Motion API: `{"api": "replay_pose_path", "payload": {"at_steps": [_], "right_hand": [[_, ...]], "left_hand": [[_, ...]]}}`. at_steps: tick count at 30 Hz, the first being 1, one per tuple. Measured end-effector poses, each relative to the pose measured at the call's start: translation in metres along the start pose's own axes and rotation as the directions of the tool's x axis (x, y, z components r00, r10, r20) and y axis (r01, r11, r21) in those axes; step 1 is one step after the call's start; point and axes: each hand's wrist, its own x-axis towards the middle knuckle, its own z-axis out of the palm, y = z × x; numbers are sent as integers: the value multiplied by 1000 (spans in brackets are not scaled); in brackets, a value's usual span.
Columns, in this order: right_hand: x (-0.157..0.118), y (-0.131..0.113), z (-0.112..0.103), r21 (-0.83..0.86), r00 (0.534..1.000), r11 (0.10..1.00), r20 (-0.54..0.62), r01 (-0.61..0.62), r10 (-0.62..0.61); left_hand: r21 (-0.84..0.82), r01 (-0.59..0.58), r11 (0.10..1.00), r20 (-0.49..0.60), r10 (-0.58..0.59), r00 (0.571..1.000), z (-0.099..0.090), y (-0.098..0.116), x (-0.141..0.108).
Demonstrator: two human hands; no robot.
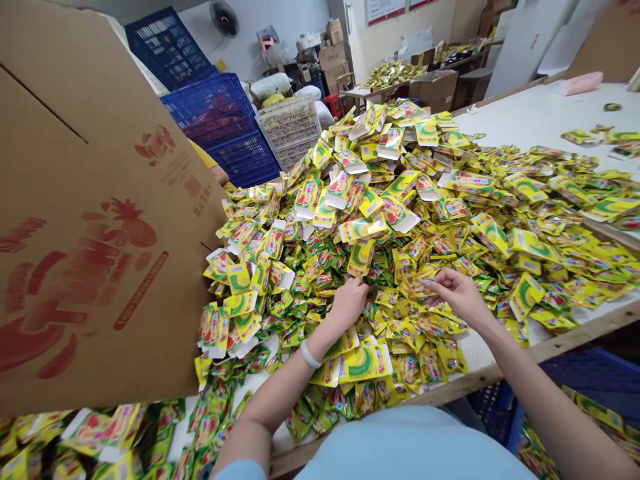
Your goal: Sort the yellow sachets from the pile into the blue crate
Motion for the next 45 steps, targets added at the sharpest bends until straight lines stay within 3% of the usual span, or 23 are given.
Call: {"api": "replay_pose_path", "payload": {"at_steps": [2,4,6,8,10,12,14,17,22,25,28,30,32,34,36,38,39,42,44,45], "right_hand": [[-8,-3,15,327,993,938,55,-114,102],[-13,-4,36,456,985,874,114,-169,131],[-16,-2,57,412,991,902,92,-129,99],[-15,-1,69,215,997,975,-59,57,-46],[-13,-1,72,-36,941,965,-213,260,-261],[-11,-5,70,-123,889,932,-281,340,-361],[-10,-11,71,6,922,956,-267,294,-282],[-10,-21,82,203,972,958,-156,203,-173],[-11,-26,102,109,949,954,-180,280,-258],[-15,-21,102,202,977,959,-123,198,-176],[-21,-15,94,414,989,909,145,-45,-17],[-23,-9,86,442,963,885,269,-149,28],[-24,-2,76,413,979,902,199,-126,46],[-22,4,65,368,997,927,50,-68,53],[-20,9,56,309,999,951,-31,-24,35],[-19,10,49,255,1000,967,-14,19,-16],[-19,10,48,243,999,970,3,35,-37],[-19,6,46,292,1000,956,-8,19,-18],[-20,3,46,350,999,936,-29,-27,39],[-21,2,46,373,998,926,-22,-50,63]], "left_hand": [[-48,31,998,-38,-33,999,-6,0,-7],[-218,79,973,-77,-98,992,-13,2,-19],[-453,108,885,-112,-177,978,-17,5,-30],[-586,110,803,-158,-246,956,-19,7,-39],[-599,116,792,-212,-297,931,-20,7,-43],[-636,125,761,-232,-343,910,-22,8,-44],[-719,117,685,-201,-367,908,-23,13,-42],[-822,102,560,-110,-333,936,-24,28,-40],[-892,119,437,-32,-324,946,-20,48,-46],[-887,135,441,-20,-329,944,-13,47,-53],[-833,116,541,-14,-230,973,-8,40,-54],[-684,28,729,-84,-117,990,-11,33,-49],[-414,-50,909,-177,-27,984,-19,24,-37],[-111,-52,992,-253,22,967,-29,12,-22],[159,-108,981,-241,144,960,-37,1,-5],[353,-315,881,-67,360,931,-43,-10,8],[395,-437,809,53,454,889,-45,-16,13],[360,-645,673,331,555,763,-54,-32,23],[298,-646,703,395,526,753,-61,-41,25],[253,-619,743,391,507,768,-64,-45,24]]}}
